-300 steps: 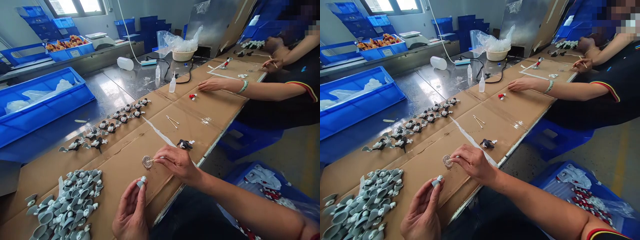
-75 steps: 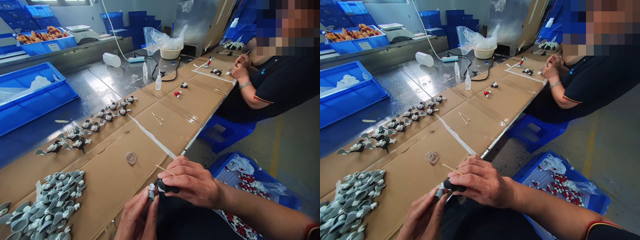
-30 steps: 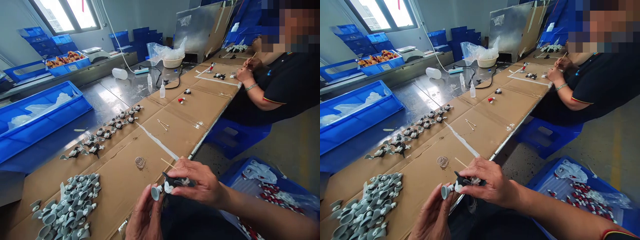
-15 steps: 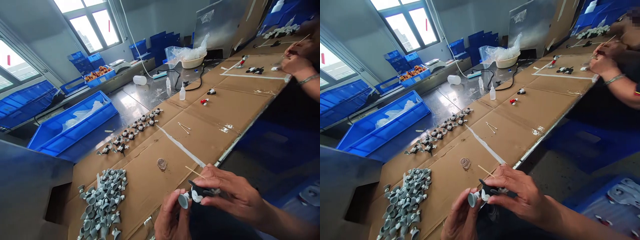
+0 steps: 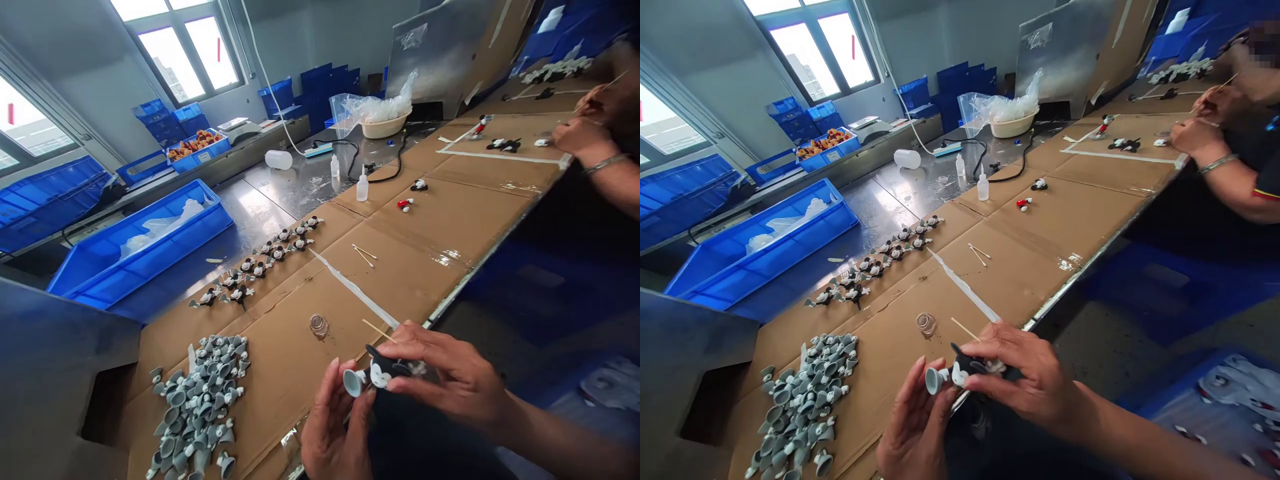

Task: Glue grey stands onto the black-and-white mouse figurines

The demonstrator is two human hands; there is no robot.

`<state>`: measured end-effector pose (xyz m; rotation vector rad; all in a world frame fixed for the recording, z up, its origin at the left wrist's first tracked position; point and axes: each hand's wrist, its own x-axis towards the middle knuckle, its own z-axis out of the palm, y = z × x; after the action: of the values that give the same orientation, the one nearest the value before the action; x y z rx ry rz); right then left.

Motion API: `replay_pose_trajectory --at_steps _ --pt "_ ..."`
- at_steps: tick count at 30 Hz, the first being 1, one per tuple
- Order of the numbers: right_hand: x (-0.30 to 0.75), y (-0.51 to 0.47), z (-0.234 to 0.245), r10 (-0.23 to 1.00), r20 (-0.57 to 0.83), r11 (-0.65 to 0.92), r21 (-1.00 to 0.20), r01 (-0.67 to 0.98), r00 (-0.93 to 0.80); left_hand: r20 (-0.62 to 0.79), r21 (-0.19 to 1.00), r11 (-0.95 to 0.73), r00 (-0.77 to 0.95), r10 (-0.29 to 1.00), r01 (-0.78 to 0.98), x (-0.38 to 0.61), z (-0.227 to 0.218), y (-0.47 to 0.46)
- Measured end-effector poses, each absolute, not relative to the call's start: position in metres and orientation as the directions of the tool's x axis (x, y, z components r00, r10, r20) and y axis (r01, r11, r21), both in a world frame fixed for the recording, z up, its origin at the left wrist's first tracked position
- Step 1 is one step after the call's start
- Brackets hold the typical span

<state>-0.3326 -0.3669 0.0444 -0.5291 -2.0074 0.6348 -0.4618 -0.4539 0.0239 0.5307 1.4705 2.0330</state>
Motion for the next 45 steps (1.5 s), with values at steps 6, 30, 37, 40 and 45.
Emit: replay_pose_trajectory --at_steps 6,30,37,40,45 --pt "-0.336 -0.364 0.048 0.669 0.634 0.718 -0.687 0.116 -0.387 -0.043 0.933 -0.223 -0.702 0.711 -0.284 -0.467 0.031 -0.451" --pt "-0.337 -0.368 0.049 0.816 0.428 0.478 -0.878 0.038 -0.388 -0.004 0.933 -0.206 -0.579 0.815 -0.296 -0.462 0.047 -0.442" --pt "-0.337 -0.368 0.05 0.757 0.509 0.588 -0.804 0.088 -0.409 -0.016 0.92 -0.215 -0.577 0.817 -0.329 -0.462 0.052 -0.443" --pt "-0.336 -0.368 0.049 0.739 0.511 0.6 -0.796 0.084 -0.439 -0.036 0.912 -0.208 -0.575 0.817 -0.353 -0.464 0.055 -0.442" --pt "-0.336 -0.367 0.053 0.679 0.548 0.654 -0.753 0.065 -0.488 -0.137 0.924 -0.078 -0.515 0.846 -0.375 -0.473 0.062 -0.44"
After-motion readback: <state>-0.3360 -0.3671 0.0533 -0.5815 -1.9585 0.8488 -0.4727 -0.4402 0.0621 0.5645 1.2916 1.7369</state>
